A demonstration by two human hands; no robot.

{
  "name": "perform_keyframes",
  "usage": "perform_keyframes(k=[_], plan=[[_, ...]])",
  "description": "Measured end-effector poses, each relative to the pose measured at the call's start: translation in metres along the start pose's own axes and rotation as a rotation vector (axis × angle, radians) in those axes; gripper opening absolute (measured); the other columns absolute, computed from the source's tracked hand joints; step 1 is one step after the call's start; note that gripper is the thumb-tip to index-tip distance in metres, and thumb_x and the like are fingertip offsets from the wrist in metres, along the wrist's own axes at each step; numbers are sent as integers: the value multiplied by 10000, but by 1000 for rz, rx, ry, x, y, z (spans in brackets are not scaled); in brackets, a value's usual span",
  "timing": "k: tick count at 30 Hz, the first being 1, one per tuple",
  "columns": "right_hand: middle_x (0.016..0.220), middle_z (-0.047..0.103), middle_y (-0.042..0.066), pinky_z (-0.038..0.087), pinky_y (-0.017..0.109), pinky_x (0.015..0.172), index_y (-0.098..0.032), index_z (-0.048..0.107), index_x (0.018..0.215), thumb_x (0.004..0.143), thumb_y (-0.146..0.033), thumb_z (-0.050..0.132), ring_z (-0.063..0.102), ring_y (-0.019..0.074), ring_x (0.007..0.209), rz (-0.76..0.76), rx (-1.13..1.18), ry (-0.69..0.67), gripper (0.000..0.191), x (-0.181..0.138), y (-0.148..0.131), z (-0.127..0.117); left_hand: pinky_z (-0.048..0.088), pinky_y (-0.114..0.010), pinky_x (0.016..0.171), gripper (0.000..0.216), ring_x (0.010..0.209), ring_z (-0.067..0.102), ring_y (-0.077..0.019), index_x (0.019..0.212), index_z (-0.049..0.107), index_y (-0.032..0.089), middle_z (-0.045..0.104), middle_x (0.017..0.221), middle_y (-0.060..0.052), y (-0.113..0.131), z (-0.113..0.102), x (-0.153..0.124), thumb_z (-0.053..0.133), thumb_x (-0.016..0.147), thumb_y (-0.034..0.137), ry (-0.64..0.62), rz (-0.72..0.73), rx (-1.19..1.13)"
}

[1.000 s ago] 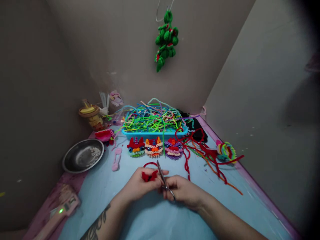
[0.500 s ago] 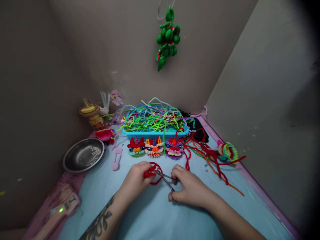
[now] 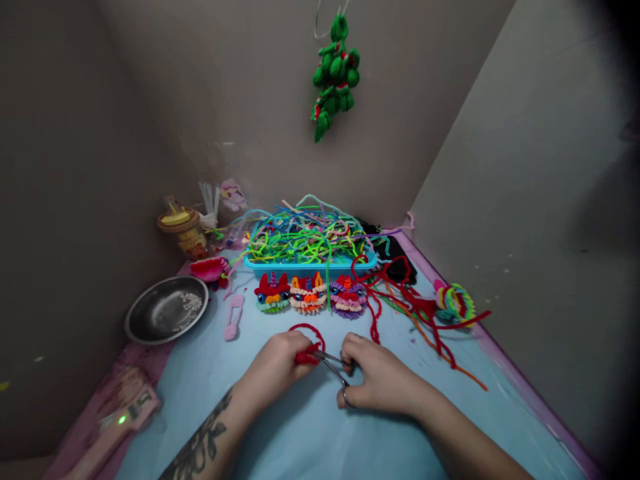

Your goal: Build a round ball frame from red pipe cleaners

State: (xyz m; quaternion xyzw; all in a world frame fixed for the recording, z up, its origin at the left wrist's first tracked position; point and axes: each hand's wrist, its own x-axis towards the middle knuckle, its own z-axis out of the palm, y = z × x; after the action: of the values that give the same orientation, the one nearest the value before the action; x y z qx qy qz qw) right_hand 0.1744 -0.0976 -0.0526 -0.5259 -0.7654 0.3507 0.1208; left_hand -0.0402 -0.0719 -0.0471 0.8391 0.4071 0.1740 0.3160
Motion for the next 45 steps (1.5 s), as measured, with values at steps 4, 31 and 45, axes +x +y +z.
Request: perform_keyframes(k=[4, 31, 45], plan=[[766, 529, -28, 303, 220, 582, -186, 545, 671, 567, -309, 800, 477, 132, 703, -21, 57, -11, 302, 1, 1, 0, 331, -210, 572, 124, 612, 509, -128, 651, 604, 157, 561, 645, 3, -2, 0, 0, 581, 772, 155, -12, -10, -9], [613, 467, -51, 301, 198, 510, -166, 448, 508, 638, -174, 694, 459, 85, 565, -1, 251, 59, 279, 6, 14, 6, 453, -248, 767, 331, 868, 604, -171, 1081, 566, 186, 658, 1020, -55, -1, -5, -1, 577, 752, 150, 147, -95, -376], [669, 511, -43, 318, 200, 540, -162, 522, 574, 624, -210, 719, 442, 88, 598, 9, 218, -29, 209, 3, 10, 7, 433, -234, 651, 148, 688, 553, -147, 745, 621, 157, 632, 720, -23, 5, -7, 1, 533, 811, 255, 232, -139, -344]])
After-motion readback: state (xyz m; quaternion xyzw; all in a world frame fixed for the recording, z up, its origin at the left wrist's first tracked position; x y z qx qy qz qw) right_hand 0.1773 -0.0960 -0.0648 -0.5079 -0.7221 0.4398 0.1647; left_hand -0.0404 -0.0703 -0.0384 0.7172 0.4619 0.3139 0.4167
